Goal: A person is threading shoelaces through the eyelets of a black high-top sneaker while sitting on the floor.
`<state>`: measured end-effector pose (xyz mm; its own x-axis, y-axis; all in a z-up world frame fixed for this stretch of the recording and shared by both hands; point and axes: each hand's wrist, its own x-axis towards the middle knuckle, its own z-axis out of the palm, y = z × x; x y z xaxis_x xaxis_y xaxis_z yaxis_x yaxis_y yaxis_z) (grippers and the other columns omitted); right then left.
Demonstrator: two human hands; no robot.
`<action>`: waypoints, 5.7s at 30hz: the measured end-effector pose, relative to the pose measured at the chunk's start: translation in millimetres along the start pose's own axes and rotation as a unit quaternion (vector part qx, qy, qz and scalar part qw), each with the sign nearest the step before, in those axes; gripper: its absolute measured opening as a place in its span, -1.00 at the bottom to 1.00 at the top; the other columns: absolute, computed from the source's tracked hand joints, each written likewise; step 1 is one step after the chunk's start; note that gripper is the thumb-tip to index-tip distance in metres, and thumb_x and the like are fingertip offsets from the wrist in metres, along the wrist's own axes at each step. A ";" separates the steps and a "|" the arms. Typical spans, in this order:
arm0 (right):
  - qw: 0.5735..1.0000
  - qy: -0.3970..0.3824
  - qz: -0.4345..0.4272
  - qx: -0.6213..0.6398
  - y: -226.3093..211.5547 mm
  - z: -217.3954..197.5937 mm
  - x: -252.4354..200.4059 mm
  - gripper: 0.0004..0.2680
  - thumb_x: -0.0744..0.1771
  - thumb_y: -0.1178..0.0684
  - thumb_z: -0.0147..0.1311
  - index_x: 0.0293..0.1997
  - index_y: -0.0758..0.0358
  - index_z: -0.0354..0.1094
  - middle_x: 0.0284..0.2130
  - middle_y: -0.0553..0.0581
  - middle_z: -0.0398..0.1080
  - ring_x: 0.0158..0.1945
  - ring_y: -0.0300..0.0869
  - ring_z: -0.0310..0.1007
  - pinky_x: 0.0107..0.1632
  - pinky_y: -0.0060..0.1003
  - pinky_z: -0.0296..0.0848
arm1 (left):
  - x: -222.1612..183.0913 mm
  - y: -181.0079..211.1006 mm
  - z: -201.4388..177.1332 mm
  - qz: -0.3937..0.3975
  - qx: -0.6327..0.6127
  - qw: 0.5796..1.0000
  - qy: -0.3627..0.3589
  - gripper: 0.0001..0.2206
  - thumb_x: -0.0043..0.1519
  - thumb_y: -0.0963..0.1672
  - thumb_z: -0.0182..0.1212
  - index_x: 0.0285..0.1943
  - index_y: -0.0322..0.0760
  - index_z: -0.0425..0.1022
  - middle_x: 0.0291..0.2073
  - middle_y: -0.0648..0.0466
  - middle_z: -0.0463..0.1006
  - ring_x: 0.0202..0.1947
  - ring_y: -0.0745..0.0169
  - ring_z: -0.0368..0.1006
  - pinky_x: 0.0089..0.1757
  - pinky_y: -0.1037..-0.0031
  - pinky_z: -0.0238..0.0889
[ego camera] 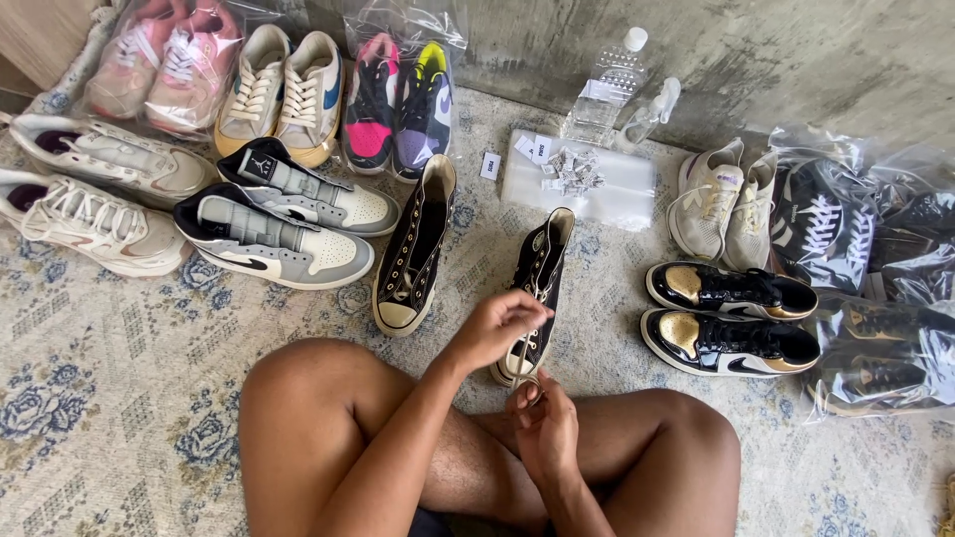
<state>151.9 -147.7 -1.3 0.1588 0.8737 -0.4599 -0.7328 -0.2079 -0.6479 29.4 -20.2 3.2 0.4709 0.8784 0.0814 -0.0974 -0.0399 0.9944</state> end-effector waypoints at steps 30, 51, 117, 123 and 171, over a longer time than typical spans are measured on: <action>0.972 -0.173 -0.121 -0.108 -37.1 -16.5 17.7 -0.72 0.47 0.04 -0.17 -0.35 0.30 0.40 -0.54 0.09 0.35 -0.47 -0.23 0.28 -0.28 -0.32 0.33 | 11.2 -40.7 -14.0 -0.166 0.030 0.971 0.168 -0.92 0.34 -0.23 0.16 -0.05 -0.39 0.49 -0.31 -0.05 0.60 -0.43 0.23 0.53 -0.41 0.52 0.45; 0.812 -0.189 -0.212 -0.510 -78.8 17.9 50.0 -0.76 0.36 0.04 0.19 -0.54 0.27 0.53 -0.83 0.06 0.31 -0.64 -0.34 0.12 -0.52 -0.43 0.15 | -18.4 47.4 1.0 -0.163 0.112 0.979 -0.046 -0.45 0.44 0.16 -0.12 -0.21 -0.24 0.66 -0.37 -0.05 0.67 -0.18 0.05 0.59 -0.08 0.20 0.39; 0.714 -0.037 -0.261 -0.649 1.8 -35.0 103.7 -0.87 0.38 0.11 0.04 -0.24 0.26 0.54 -0.71 0.14 0.49 -0.62 0.00 0.52 -0.54 -0.22 0.48 | 24.8 -75.1 14.0 -0.079 0.458 0.878 0.116 -0.78 0.20 0.05 0.24 -0.22 -0.03 0.68 -0.46 0.12 0.64 -0.33 -0.05 0.62 -0.26 0.13 0.53; 0.655 -0.014 -0.305 -0.691 0.7 -17.9 89.0 -0.88 0.32 0.07 0.08 -0.44 0.20 0.42 -0.74 0.23 0.43 -0.60 0.15 0.53 -0.57 -0.01 0.43 | 29.5 -101.7 11.1 -0.004 0.537 0.835 0.120 -0.70 0.16 0.08 0.22 -0.28 -0.15 0.63 -0.53 0.02 0.59 -0.44 -0.08 0.60 -0.36 0.13 0.49; 0.626 -0.033 -0.294 -0.722 2.3 -16.0 74.2 -0.87 0.31 0.03 -0.01 -0.40 0.09 0.45 -0.73 0.32 0.42 -0.55 0.29 0.53 -0.50 0.11 0.46 | 27.3 -49.4 19.3 -0.134 0.191 0.961 0.151 -0.86 0.18 -0.09 0.28 -0.36 -0.16 0.70 -0.64 0.14 0.62 -0.63 0.47 0.43 -0.48 0.65 0.26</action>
<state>172.6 -90.4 -46.6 0.0579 0.9922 0.1104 0.8083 0.0183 -0.5884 64.1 -3.4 -42.4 0.1520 0.9776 -0.1457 0.3476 0.0851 0.9338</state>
